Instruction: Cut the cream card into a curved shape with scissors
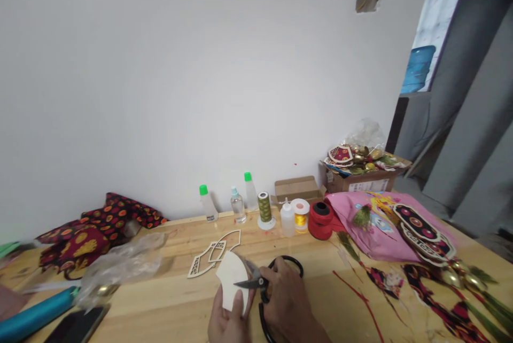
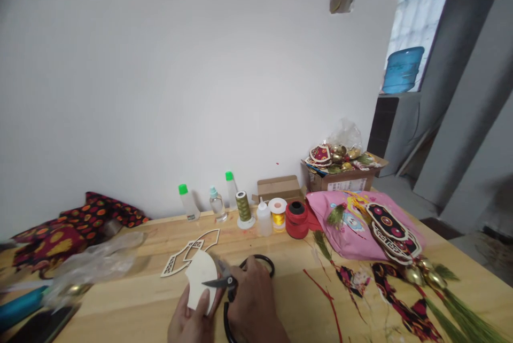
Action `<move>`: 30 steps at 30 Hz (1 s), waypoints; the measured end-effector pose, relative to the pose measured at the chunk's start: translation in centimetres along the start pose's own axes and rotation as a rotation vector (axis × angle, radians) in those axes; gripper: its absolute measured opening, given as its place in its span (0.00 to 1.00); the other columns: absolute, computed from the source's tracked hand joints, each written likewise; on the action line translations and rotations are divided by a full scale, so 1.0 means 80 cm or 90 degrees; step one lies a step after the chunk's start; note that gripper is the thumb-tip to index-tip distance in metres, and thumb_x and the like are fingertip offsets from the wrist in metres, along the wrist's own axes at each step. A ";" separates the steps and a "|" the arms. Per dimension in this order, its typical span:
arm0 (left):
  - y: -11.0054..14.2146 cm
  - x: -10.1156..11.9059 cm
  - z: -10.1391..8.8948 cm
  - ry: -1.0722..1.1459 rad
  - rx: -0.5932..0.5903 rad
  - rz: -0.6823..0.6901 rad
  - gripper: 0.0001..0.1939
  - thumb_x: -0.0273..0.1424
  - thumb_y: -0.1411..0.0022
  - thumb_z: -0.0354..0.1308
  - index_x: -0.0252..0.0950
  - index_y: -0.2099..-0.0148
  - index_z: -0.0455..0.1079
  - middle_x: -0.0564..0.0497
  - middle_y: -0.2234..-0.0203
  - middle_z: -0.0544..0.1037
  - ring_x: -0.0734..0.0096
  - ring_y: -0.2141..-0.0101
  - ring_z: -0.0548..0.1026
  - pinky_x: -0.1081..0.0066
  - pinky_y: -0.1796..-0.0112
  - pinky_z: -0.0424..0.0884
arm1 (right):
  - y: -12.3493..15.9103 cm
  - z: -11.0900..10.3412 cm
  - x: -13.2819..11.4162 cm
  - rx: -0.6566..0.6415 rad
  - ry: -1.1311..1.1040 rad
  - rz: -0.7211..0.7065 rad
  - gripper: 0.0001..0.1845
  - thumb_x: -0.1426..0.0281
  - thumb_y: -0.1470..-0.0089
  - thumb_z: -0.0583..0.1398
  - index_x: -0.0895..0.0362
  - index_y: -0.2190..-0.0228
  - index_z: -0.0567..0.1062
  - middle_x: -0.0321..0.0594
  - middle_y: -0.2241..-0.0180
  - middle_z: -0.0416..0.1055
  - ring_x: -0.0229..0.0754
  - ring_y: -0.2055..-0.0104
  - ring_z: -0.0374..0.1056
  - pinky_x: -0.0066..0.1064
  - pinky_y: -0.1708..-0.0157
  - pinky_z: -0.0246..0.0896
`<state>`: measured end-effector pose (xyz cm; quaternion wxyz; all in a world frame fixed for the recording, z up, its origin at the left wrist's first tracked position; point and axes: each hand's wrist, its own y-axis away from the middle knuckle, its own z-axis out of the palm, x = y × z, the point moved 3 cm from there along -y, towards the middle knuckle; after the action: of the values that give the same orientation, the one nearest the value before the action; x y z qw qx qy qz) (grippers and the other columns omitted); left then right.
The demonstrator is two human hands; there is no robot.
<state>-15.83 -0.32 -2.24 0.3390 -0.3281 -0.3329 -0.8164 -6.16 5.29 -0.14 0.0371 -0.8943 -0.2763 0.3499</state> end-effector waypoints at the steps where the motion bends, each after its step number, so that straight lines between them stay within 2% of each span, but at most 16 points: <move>1: -0.001 -0.001 -0.002 -0.001 -0.006 0.002 0.21 0.22 0.48 0.53 0.36 0.50 0.62 0.50 0.69 0.76 0.69 0.66 0.74 0.60 0.55 0.64 | 0.000 0.000 0.000 0.001 -0.002 0.003 0.14 0.74 0.62 0.56 0.52 0.69 0.72 0.38 0.70 0.62 0.40 0.67 0.59 0.28 0.69 0.45; 8: -0.022 -0.012 -0.027 0.022 -0.042 -0.049 0.26 0.21 0.50 0.55 0.38 0.47 0.58 0.50 0.72 0.77 0.68 0.69 0.75 0.63 0.62 0.71 | -0.004 0.000 0.003 -0.005 0.003 0.000 0.11 0.71 0.60 0.57 0.52 0.70 0.73 0.38 0.70 0.62 0.40 0.67 0.59 0.28 0.70 0.46; 14: -0.031 -0.006 -0.023 -0.003 -0.053 -0.083 0.30 0.17 0.51 0.54 0.37 0.45 0.56 0.52 0.78 0.77 0.69 0.74 0.76 0.73 0.71 0.73 | 0.000 0.001 0.006 0.012 -0.008 0.000 0.19 0.75 0.62 0.55 0.49 0.64 0.72 0.38 0.70 0.62 0.40 0.67 0.59 0.28 0.70 0.45; 18: -0.032 0.002 -0.019 0.008 -0.039 -0.072 0.29 0.18 0.50 0.53 0.38 0.45 0.56 0.53 0.78 0.77 0.71 0.73 0.76 0.76 0.71 0.72 | 0.000 0.006 0.007 0.008 -0.002 0.010 0.19 0.76 0.62 0.55 0.49 0.65 0.72 0.39 0.69 0.62 0.40 0.67 0.58 0.28 0.68 0.46; 22: -0.036 0.003 -0.021 -0.005 -0.051 -0.054 0.29 0.20 0.49 0.53 0.39 0.45 0.55 0.53 0.77 0.77 0.69 0.73 0.76 0.72 0.71 0.73 | -0.002 0.006 0.009 0.018 -0.016 0.009 0.15 0.76 0.63 0.55 0.51 0.70 0.72 0.39 0.69 0.62 0.40 0.67 0.58 0.28 0.70 0.45; 25: -0.040 -0.001 -0.024 -0.009 -0.063 -0.079 0.31 0.20 0.50 0.54 0.39 0.44 0.53 0.51 0.76 0.78 0.68 0.72 0.76 0.70 0.69 0.73 | -0.002 0.005 0.009 0.008 -0.018 -0.003 0.15 0.75 0.65 0.55 0.51 0.70 0.72 0.38 0.70 0.61 0.40 0.68 0.58 0.28 0.71 0.44; 27: -0.040 -0.004 -0.024 -0.008 -0.061 -0.080 0.32 0.20 0.51 0.56 0.38 0.44 0.54 0.51 0.76 0.78 0.69 0.71 0.76 0.73 0.69 0.73 | -0.002 0.004 0.009 0.005 -0.016 -0.002 0.14 0.74 0.64 0.55 0.51 0.70 0.72 0.38 0.70 0.61 0.40 0.69 0.57 0.28 0.71 0.44; 30: -0.034 -0.004 -0.022 -0.006 -0.054 -0.023 0.29 0.23 0.52 0.58 0.38 0.47 0.58 0.53 0.76 0.78 0.71 0.72 0.76 0.77 0.70 0.72 | -0.002 0.005 0.008 0.002 -0.013 0.006 0.15 0.74 0.64 0.55 0.51 0.70 0.72 0.38 0.70 0.61 0.40 0.68 0.57 0.29 0.70 0.44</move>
<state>-18.26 -0.09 -4.36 0.3085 -0.3401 -0.3056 -0.8341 -6.16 5.70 -0.78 0.0342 -0.8918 -0.2720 0.3600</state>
